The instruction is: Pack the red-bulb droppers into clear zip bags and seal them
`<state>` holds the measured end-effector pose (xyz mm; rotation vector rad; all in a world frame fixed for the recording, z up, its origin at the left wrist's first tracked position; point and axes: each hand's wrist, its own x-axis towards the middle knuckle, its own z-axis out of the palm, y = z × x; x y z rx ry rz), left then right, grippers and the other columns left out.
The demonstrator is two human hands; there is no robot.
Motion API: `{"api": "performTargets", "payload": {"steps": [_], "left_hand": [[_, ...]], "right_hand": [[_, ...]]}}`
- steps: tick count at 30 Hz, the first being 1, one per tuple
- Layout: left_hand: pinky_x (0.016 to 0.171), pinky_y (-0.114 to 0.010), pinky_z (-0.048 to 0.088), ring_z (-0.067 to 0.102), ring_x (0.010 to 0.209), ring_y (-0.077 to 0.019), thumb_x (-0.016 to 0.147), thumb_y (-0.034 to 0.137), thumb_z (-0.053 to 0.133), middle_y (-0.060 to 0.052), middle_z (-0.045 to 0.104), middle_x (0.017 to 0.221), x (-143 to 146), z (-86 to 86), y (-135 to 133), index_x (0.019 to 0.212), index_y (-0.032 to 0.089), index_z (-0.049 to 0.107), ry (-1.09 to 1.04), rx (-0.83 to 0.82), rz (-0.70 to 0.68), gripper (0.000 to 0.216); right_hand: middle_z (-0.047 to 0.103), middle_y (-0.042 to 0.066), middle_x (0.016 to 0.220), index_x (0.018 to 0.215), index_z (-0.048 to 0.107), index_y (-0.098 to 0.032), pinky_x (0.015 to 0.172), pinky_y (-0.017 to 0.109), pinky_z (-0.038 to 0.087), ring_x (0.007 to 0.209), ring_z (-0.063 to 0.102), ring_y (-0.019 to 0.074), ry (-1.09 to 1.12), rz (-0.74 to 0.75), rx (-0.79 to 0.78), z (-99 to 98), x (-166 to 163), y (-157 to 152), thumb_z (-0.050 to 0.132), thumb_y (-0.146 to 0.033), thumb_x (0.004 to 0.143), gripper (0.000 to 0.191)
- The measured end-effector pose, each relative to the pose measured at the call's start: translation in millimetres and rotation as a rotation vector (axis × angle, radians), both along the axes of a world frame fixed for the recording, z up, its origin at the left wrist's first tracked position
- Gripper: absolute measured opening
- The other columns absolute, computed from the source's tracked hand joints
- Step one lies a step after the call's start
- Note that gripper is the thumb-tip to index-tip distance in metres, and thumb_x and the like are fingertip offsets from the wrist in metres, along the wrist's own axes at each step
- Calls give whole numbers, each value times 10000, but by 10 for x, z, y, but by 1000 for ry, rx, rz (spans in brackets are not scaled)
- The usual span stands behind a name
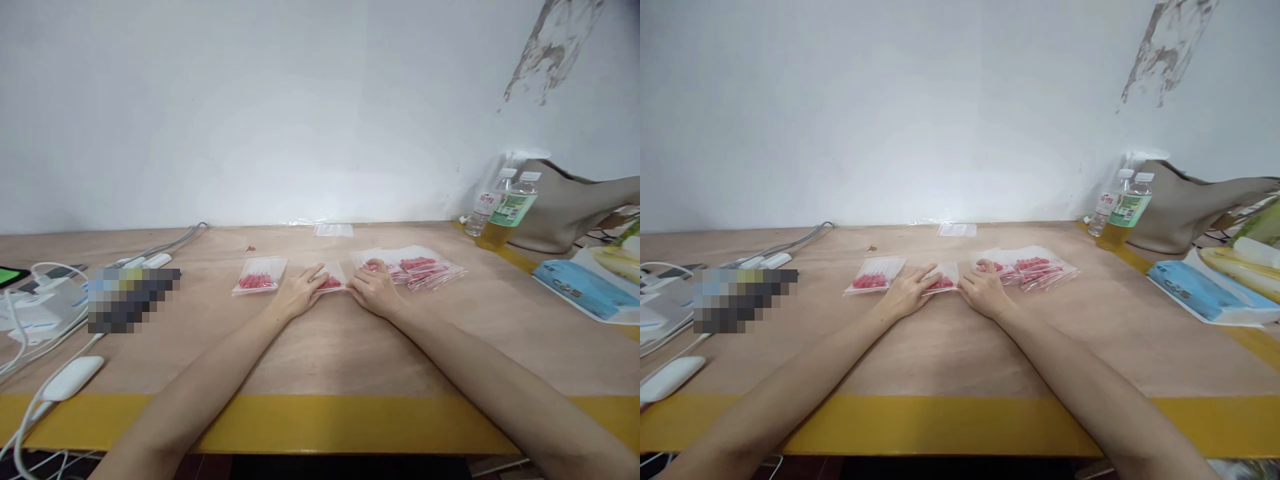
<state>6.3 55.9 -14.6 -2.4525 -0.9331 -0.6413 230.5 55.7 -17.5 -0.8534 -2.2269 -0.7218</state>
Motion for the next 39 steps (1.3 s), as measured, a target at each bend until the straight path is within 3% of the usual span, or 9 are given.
{"api": "performTargets", "payload": {"steps": [2, 5, 11, 17, 24, 29, 31, 35, 39], "left_hand": [[825, -319, 485, 552, 1026, -191, 816, 145, 436, -73, 533, 1204, -13, -24, 11, 1183, 190, 482, -24, -68, -41, 372], [901, -313, 451, 539, 1051, -174, 785, 70, 397, -74, 563, 1163, -102, 15, 41, 1174, 155, 497, -133, -73, -58, 411], [953, -323, 401, 522, 1073, -181, 708, 47, 415, -55, 569, 1156, -580, 296, 157, 1117, 172, 557, -264, -90, 45, 451], [862, -303, 449, 574, 997, -213, 759, 272, 483, -55, 605, 1109, -818, 382, 146, 1080, 202, 605, -29, -466, 55, 350], [854, -317, 441, 577, 980, -235, 716, 458, 551, -74, 607, 1098, -934, 423, 166, 1042, 211, 630, 74, -510, 172, 417], [920, -397, 384, 514, 1056, -264, 755, 515, 505, -104, 561, 1139, -669, 387, 58, 986, 193, 645, -13, -361, 196, 420], [894, -351, 421, 540, 1020, -226, 793, 457, 490, -106, 557, 1128, -426, 304, -18, 1044, 168, 614, -133, -295, 100, 402], [896, -330, 434, 526, 1055, -199, 836, 339, 474, -84, 528, 1185, -63, 115, -112, 1172, 195, 525, -132, -334, -82, 369], [918, -343, 425, 521, 1071, -186, 867, 241, 429, -73, 544, 1183, 5, 21, -89, 1172, 200, 524, -139, -368, -141, 322]], "right_hand": [[641, 10, 696, 689, 605, -190, 885, 349, 223, 709, 527, 131, 18, -3, -91, 40, 80, -5, 464, -326, 831, 242], [662, 39, 840, 797, 641, -215, 918, 398, 191, 852, 535, 188, 53, -150, -206, 89, 251, 21, 461, -458, 803, 302], [597, 86, 1079, 1016, 601, -226, 981, 460, 137, 1003, 511, 248, -25, -301, -366, 62, 346, 64, 430, -570, 761, 461], [583, 100, 1118, 1096, 550, -187, 979, 433, 226, 1042, 511, 226, -18, -143, -409, -5, 187, 64, 454, -436, 803, 396], [575, 109, 1127, 1133, 513, -164, 890, 375, 367, 1050, 512, 217, 8, 87, -436, -33, -131, 4, 479, -364, 809, 383], [531, 141, 1161, 1168, 460, -133, 876, 353, 379, 1073, 484, 223, 86, 164, -468, -34, -439, -78, 448, -404, 820, 440], [530, 137, 1146, 1168, 449, -133, 873, 350, 370, 1056, 484, 221, 139, 138, -453, -36, -484, -103, 483, -436, 794, 483], [561, 102, 1073, 1099, 511, -177, 857, 384, 336, 990, 502, 226, 185, 38, -384, -47, -335, -96, 549, -511, 723, 504], [603, 71, 958, 975, 586, -195, 820, 370, 318, 879, 543, 195, 168, 4, -332, -91, -29, 1, 568, -461, 734, 359]]}}
